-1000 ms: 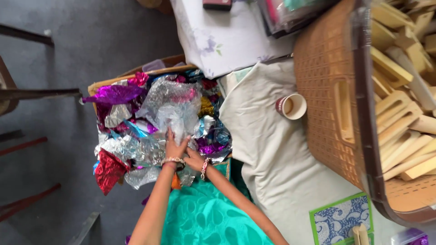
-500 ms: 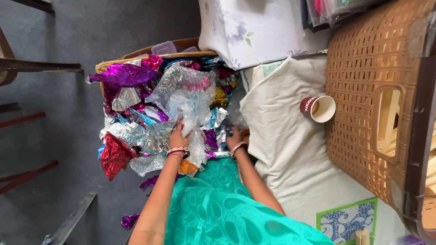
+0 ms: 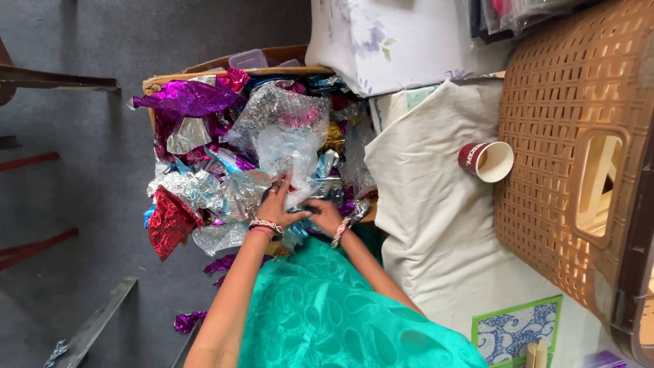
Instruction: The person wraps sheets of colorful metallic foil around wooden block handles at a work table. They smooth the foil flat with their palms, roll the foil-covered piece, and place finished wrapped pieces into a plastic storage box, taking new foil sheets from a basket of crumpled foil.
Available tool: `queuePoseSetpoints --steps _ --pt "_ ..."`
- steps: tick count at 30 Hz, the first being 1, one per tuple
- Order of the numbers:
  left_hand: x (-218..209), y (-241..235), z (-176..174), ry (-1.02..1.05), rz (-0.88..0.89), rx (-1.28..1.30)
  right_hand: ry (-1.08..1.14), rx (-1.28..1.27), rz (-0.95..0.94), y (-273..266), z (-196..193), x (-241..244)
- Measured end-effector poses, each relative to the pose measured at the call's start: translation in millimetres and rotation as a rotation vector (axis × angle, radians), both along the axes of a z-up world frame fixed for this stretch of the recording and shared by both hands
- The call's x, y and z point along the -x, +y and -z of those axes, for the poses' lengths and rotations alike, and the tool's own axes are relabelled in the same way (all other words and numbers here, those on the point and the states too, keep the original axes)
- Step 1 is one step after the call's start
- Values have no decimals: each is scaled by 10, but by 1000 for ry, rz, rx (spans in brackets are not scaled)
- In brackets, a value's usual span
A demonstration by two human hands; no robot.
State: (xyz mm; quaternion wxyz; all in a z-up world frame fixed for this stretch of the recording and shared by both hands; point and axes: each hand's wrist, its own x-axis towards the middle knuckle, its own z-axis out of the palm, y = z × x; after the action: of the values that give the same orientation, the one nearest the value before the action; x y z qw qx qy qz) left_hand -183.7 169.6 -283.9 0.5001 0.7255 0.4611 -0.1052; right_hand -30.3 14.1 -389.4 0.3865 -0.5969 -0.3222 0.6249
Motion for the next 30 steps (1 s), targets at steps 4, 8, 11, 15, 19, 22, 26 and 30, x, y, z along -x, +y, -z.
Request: queuePoseSetpoints --steps 4,8,11,15,19,22,26,30 --pt "205 -127 438 82 -49 -43 163 225 333 194 -247 -553" --pt "257 -153 489 2 -142 -100 -28 198 873 -1179 1498 -1015" --pt "292 -177 548 0 -155 -89 -148 188 809 -687 1064 -940" --pt "323 -174 607 -38 -145 -108 -635 148 68 126 -115 -749" --pt "390 -132 660 -78 -134 -116 -450 271 714 -693 1545 -984" --pt "407 -169 720 -118 -135 -123 -562 210 689 -901 1701 -1216" --pt "408 -174 741 -153 -161 -136 -344 319 793 -643 1204 -1157" --pt "436 -158 804 -145 -168 -118 278 224 1021 -297 491 -1166"
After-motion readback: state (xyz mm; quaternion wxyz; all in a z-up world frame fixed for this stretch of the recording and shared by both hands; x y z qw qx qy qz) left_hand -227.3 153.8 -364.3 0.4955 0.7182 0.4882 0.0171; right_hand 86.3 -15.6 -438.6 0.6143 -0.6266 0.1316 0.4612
